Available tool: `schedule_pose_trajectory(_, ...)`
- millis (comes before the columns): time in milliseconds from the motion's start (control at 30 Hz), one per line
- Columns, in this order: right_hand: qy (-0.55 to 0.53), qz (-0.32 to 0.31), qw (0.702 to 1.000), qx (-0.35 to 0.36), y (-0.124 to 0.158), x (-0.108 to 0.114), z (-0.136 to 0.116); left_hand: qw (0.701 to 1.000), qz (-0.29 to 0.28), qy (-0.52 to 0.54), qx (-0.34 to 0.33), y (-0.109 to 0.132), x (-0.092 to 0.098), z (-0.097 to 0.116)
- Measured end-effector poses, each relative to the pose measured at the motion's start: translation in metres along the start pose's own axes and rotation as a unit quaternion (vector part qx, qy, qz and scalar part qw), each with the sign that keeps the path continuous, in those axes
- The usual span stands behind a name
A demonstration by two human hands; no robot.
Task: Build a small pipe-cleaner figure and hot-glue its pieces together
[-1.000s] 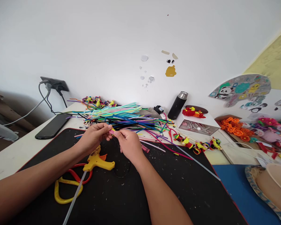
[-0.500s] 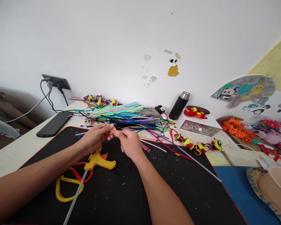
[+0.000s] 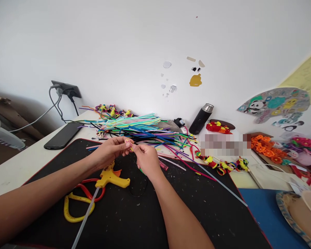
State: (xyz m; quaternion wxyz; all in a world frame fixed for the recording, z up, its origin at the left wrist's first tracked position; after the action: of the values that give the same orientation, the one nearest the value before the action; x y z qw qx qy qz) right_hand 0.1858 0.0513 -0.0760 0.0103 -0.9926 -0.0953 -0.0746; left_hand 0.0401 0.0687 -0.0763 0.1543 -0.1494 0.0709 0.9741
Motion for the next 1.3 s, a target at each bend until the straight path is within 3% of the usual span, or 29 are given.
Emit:
schedule_pose_trajectory(500, 0.057, 0.007, 0.997, 0.045, 0.004, -0.002, -0.006, 0.997, 0.031, 0.069, 0.003, 0.002, 0.0, 0.0)
schedule_pose_trajectory(1000, 0.014, -0.01, 0.999, 0.027, 0.003, -0.003, -0.005, 0.991, 0.001, 0.134, 0.004, 0.0, -0.003, 0.0)
schedule_pose_trajectory(1300, -0.007, -0.025, 0.999, 0.035, 0.0, -0.005, 0.004, 0.996, 0.004, 0.093, -0.012, -0.002, -0.001, 0.002)
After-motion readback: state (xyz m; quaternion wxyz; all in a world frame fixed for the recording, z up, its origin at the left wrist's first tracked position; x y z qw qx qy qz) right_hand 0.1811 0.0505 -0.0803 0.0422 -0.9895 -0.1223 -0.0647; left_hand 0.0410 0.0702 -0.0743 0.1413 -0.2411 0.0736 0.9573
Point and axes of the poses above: each hand's wrist, its own y-axis away from the middle knuckle, its own x-axis out of the back of the hand, z = x × y, the point moved 7 cm from there along -y, towards the middle knuckle, and after that the axes turned 1 degree about x, right-handed, at the moved point
